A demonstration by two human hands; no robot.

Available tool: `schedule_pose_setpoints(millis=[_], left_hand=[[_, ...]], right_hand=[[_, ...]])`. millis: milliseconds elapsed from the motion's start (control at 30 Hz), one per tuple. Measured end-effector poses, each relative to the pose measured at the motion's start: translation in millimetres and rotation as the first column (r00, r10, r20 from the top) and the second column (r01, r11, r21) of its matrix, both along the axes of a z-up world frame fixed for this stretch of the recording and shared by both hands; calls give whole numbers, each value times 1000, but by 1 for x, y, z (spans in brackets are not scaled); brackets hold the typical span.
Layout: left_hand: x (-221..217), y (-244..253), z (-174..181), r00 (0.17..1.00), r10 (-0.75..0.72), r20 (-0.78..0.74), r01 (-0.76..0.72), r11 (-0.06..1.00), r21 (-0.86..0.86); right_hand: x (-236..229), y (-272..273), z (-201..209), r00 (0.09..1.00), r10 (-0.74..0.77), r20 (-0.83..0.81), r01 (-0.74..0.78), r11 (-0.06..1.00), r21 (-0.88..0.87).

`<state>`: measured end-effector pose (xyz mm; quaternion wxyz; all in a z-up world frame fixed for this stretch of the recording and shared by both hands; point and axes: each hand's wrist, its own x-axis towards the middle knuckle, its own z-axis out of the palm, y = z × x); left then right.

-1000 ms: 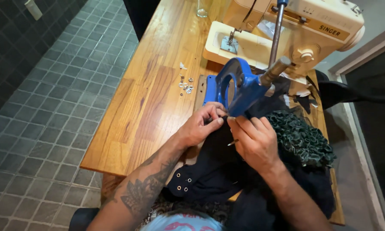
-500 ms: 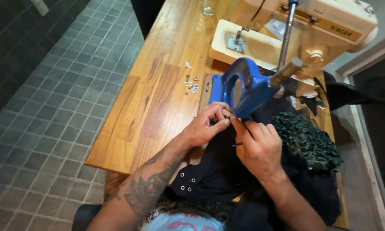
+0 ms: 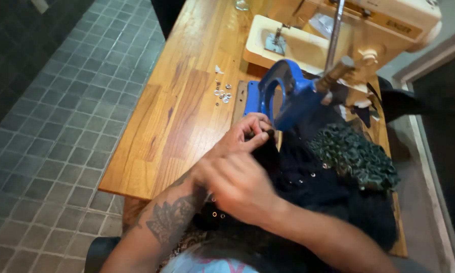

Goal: Attaching metal eyelets to a black fabric garment using a manual hand press

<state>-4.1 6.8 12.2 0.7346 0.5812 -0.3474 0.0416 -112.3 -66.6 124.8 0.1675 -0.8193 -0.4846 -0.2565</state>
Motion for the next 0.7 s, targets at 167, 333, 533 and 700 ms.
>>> schedule_pose_setpoints(millis=[167, 333, 533, 700], left_hand=[[9, -5, -12, 998, 24, 65, -22, 999, -40], [11, -7, -13, 997, -6, 75, 13, 996, -85], [7, -6, -8, 998, 10, 70, -5, 997, -80], [10, -7, -14, 998, 2, 69, 5, 996, -93]], right_hand=[[35, 77, -58, 950, 248, -190, -227, 966, 126], [62, 129, -105, 970, 112, -217, -165, 955, -245], [70, 143, -109, 988, 101, -117, -132, 946, -295], [79, 136, -141, 993, 76, 86, -51, 963, -264]])
